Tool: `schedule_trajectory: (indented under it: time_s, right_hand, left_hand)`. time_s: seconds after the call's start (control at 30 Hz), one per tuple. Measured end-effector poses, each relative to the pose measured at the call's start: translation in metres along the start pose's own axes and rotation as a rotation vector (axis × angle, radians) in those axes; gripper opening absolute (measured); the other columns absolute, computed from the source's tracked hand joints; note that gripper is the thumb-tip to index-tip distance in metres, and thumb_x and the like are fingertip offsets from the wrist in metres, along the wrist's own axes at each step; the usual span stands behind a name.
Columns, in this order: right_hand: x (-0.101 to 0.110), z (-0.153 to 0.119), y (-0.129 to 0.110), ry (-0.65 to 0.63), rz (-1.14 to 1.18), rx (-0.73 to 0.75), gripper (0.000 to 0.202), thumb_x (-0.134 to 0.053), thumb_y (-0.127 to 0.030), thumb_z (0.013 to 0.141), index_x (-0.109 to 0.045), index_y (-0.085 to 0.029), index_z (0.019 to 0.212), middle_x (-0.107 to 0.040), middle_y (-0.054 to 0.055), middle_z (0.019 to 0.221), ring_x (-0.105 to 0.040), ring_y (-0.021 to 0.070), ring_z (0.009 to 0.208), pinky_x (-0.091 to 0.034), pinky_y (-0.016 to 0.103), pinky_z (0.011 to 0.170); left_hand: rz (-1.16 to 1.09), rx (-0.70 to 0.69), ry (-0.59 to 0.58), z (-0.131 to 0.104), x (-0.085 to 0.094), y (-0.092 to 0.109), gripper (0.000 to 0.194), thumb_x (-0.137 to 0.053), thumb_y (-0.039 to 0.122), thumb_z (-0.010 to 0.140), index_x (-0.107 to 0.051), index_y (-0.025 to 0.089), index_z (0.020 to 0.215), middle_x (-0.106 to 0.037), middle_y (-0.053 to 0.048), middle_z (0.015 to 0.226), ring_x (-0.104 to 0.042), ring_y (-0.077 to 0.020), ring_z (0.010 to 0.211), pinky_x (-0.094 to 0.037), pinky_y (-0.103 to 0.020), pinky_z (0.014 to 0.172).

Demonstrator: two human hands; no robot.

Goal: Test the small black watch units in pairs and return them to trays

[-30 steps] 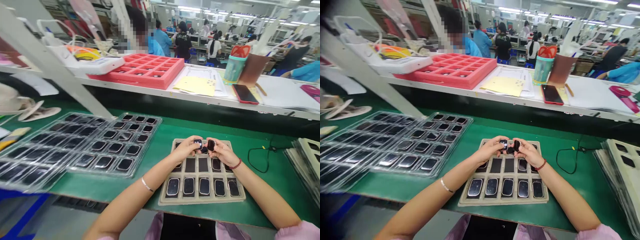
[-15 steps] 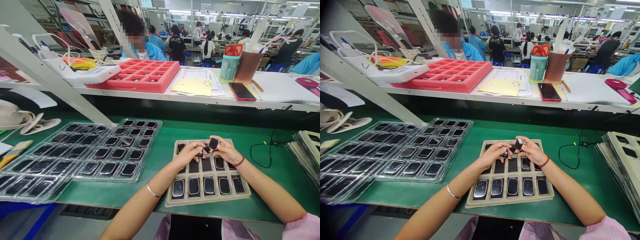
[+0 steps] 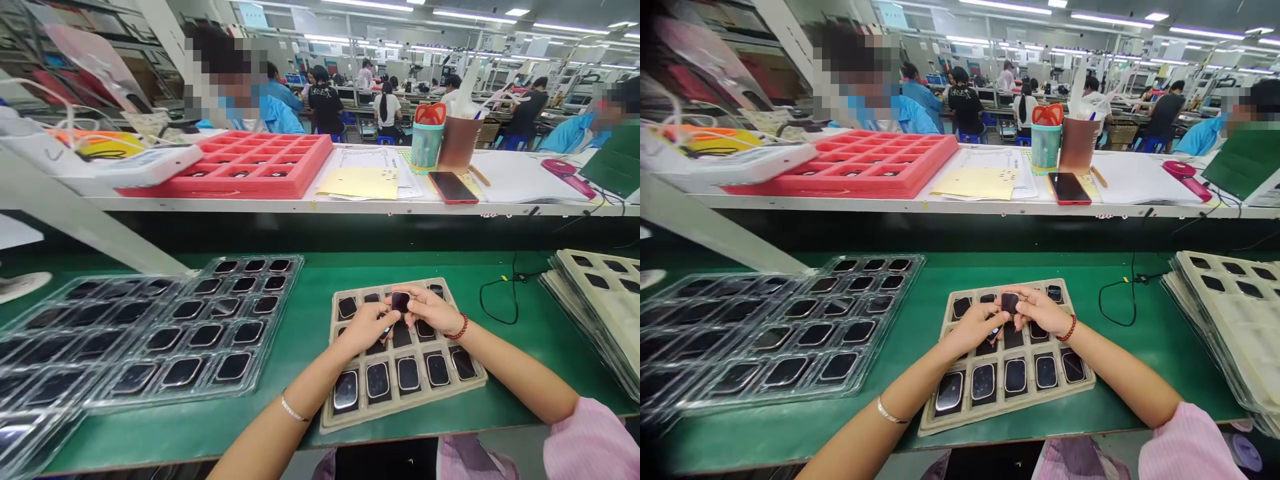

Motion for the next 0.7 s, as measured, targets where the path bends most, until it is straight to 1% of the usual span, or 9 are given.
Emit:
schedule_trajectory:
  time_s: [0.17, 0.23, 0.3, 0.37, 0.43, 0.53, 0.57, 0.63, 0.7]
  right_hand:
    - [-0.014, -0.004, 0.001, 0.086, -0.221, 0.031, 0.040, -0.052, -0.040, 0.090, -0.054, -0.021, 0.125, -0.065, 0.003, 0.074, -0.060, 0.0122, 0.056, -0.053, 0.027, 0.059]
    - [-0.020, -0.005, -0.006, 0.113, -0.358, 0.083, 0.039, -0.049, -0.037, 0.091, -0.053, -0.021, 0.126, -0.066, 0.007, 0.092, -0.060, 0.0121, 0.058, -0.054, 0.030, 0.059]
    - [-0.013, -0.007, -0.023, 0.228, -0.532, 0.215, 0.039, -0.051, -0.034, 0.089, -0.052, -0.024, 0.127, -0.054, 0.013, 0.126, -0.063, 0.0142, 0.071, -0.055, 0.033, 0.066]
    - [0.012, -0.017, -0.052, 0.521, -0.759, 0.431, 0.040, -0.055, -0.029, 0.085, -0.051, -0.026, 0.125, -0.038, 0.012, 0.142, -0.059, 0.0205, 0.100, -0.052, 0.037, 0.083]
    - [0.054, -0.039, -0.085, 0.993, -0.944, 0.655, 0.038, -0.056, -0.027, 0.083, -0.051, -0.024, 0.120, -0.040, 0.011, 0.138, -0.045, 0.0247, 0.123, -0.042, 0.043, 0.098]
    - [0.128, -0.077, -0.119, 1.550, -0.875, 0.783, 0.038, -0.058, -0.028, 0.080, -0.045, -0.020, 0.115, -0.048, 0.011, 0.126, -0.048, 0.0230, 0.117, -0.043, 0.043, 0.094]
    - [0.151, -0.085, -0.124, 1.575, -0.774, 0.751, 0.031, -0.056, -0.031, 0.081, -0.046, -0.020, 0.108, -0.054, 0.009, 0.113, -0.055, 0.0208, 0.104, -0.048, 0.039, 0.085]
    - [0.183, -0.087, -0.130, 1.404, -0.666, 0.618, 0.020, -0.054, -0.040, 0.082, -0.047, -0.022, 0.090, -0.060, 0.003, 0.082, -0.059, 0.0164, 0.070, -0.050, 0.031, 0.058]
    - [0.190, -0.085, -0.128, 1.300, -0.626, 0.570, 0.022, -0.053, -0.044, 0.083, -0.046, -0.024, 0.079, -0.051, -0.004, 0.059, -0.044, 0.0112, 0.045, -0.039, 0.026, 0.041]
  left_hand:
    - [-0.038, -0.092, 0.005, 0.000, 0.001, 0.003, 0.041, -0.048, 0.051, 0.084, -0.060, 0.012, 0.080, -0.059, -0.002, 0.065, -0.054, -0.0110, 0.052, -0.045, -0.022, 0.046]
    - [0.043, -0.137, 0.046, -0.001, 0.003, 0.005, 0.040, -0.046, 0.049, 0.085, -0.059, 0.012, 0.075, -0.058, -0.001, 0.062, -0.052, -0.0102, 0.052, -0.042, -0.021, 0.047]
    - [0.154, -0.173, 0.119, -0.003, 0.006, 0.007, 0.038, -0.046, 0.045, 0.086, -0.057, 0.013, 0.068, -0.058, 0.000, 0.059, -0.051, -0.0098, 0.051, -0.041, -0.021, 0.050]
    - [0.202, -0.185, 0.189, -0.003, 0.009, 0.007, 0.038, -0.046, 0.043, 0.086, -0.054, 0.014, 0.064, -0.057, 0.000, 0.057, -0.052, -0.0103, 0.053, -0.040, -0.022, 0.053]
    - [0.159, -0.160, 0.204, -0.002, 0.010, 0.006, 0.038, -0.045, 0.043, 0.086, -0.053, 0.014, 0.063, -0.058, 0.000, 0.059, -0.053, -0.0109, 0.052, -0.041, -0.022, 0.053]
    - [0.101, -0.118, 0.182, -0.001, 0.010, 0.005, 0.040, -0.043, 0.045, 0.086, -0.053, 0.015, 0.063, -0.057, 0.001, 0.057, -0.052, -0.0111, 0.049, -0.040, -0.023, 0.050]
    - [0.134, -0.129, 0.193, -0.002, 0.011, 0.006, 0.040, -0.043, 0.045, 0.086, -0.053, 0.015, 0.061, -0.055, 0.001, 0.056, -0.052, -0.0113, 0.050, -0.040, -0.023, 0.051]
    - [0.263, -0.186, 0.248, -0.004, 0.011, 0.010, 0.039, -0.044, 0.041, 0.087, -0.054, 0.015, 0.059, -0.056, 0.001, 0.055, -0.053, -0.0118, 0.054, -0.040, -0.023, 0.055]
    - [0.388, -0.272, 0.321, -0.007, 0.011, 0.013, 0.032, -0.046, 0.035, 0.087, -0.061, 0.015, 0.068, -0.062, 0.000, 0.062, -0.057, -0.0130, 0.061, -0.043, -0.024, 0.060]
Point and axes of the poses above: each hand's wrist, its own z-axis towards the middle knuckle, its own x-axis out of the back of the hand, y = z × x, the point moved 3 cm from there along z, towards the middle knuckle
